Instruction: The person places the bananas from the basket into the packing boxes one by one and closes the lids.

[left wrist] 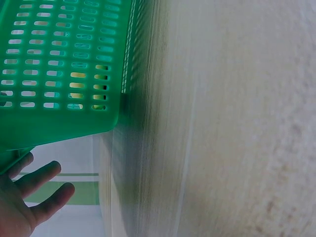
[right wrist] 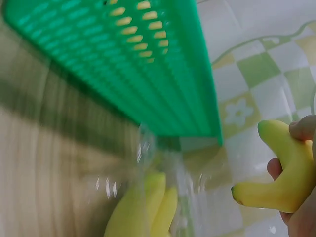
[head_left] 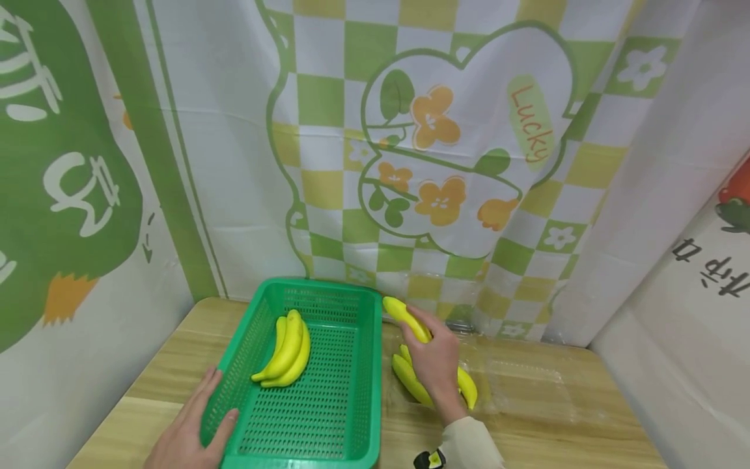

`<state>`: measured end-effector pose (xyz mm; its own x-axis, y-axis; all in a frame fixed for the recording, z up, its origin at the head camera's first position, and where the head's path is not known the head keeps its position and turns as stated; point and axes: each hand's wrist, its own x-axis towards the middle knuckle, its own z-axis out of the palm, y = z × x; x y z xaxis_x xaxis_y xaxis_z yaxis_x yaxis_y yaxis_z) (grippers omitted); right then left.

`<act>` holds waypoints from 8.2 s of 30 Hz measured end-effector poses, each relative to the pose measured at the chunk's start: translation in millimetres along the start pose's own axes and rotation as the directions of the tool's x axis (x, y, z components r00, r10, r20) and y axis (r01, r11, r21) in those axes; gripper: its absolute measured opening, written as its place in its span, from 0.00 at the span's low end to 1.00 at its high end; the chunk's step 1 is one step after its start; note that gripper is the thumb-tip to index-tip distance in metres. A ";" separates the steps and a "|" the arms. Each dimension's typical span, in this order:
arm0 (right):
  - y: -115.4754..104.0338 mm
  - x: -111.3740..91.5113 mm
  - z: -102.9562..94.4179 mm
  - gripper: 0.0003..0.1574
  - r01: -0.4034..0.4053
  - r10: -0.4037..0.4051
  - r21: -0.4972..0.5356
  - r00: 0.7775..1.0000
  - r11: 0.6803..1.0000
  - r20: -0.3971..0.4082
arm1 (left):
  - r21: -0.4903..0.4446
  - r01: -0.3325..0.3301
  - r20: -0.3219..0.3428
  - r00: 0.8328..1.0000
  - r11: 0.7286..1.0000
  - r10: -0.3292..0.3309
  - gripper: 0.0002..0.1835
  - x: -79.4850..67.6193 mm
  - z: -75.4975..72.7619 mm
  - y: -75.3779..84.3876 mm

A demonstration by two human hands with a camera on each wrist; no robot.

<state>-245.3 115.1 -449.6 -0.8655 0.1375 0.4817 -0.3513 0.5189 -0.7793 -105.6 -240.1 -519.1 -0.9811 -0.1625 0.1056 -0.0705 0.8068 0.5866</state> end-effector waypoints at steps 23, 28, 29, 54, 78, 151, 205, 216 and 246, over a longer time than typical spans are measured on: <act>56.8 -9.3 -35.4 0.19 -0.154 0.159 -0.095 0.986 0.983 0.040 | -0.012 0.015 -0.004 1.000 1.000 -0.015 0.43 -2.7 -1.1 1.1; 59.7 -7.4 -39.6 0.19 -0.175 0.180 -0.069 0.981 0.982 0.074 | -0.013 0.007 -0.019 1.000 1.000 -0.007 0.43 -4.0 -0.4 2.0; 59.8 -6.5 -40.8 0.19 -0.180 0.185 -0.067 0.980 0.981 0.075 | -0.013 0.007 -0.021 1.000 1.000 -0.008 0.43 -4.2 -0.3 2.1; 92.1 -6.8 -38.8 0.16 -0.166 0.232 -0.216 0.916 0.962 0.329 | -0.031 -0.012 -0.070 0.997 0.999 0.010 0.42 -7.5 0.0 -0.1; 87.5 0.2 -52.1 0.23 -0.253 0.268 -0.099 0.945 0.962 0.188 | -0.024 0.015 -0.031 0.999 1.000 -0.015 0.43 -5.8 -1.9 4.9; 68.4 82.1 -133.0 0.45 -0.474 0.449 0.077 0.867 0.877 0.218 | -0.678 0.144 0.277 0.958 0.720 0.070 0.35 157.6 74.6 269.1; 73.1 -83.5 -112.0 0.46 -0.796 0.723 0.237 0.605 0.557 0.334 | -0.811 0.381 0.437 0.899 0.444 0.028 0.23 2.1 163.4 259.7; 99.8 -87.9 -101.2 0.49 -0.810 0.675 0.338 0.587 0.480 0.447 | -0.813 0.506 0.512 0.857 0.287 -0.060 0.40 9.5 189.8 231.6; 114.0 -84.1 -101.6 0.40 -0.777 0.676 0.368 0.627 0.510 0.387 | -0.865 0.427 0.407 0.904 0.262 -0.131 0.28 13.2 199.8 229.4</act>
<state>-176.3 248.4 -538.2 -0.9185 0.1101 -0.3799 0.3620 -0.1527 -0.9196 -170.8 56.3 -543.6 -0.9511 -0.0213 -0.3080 -0.2816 -0.3491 0.8938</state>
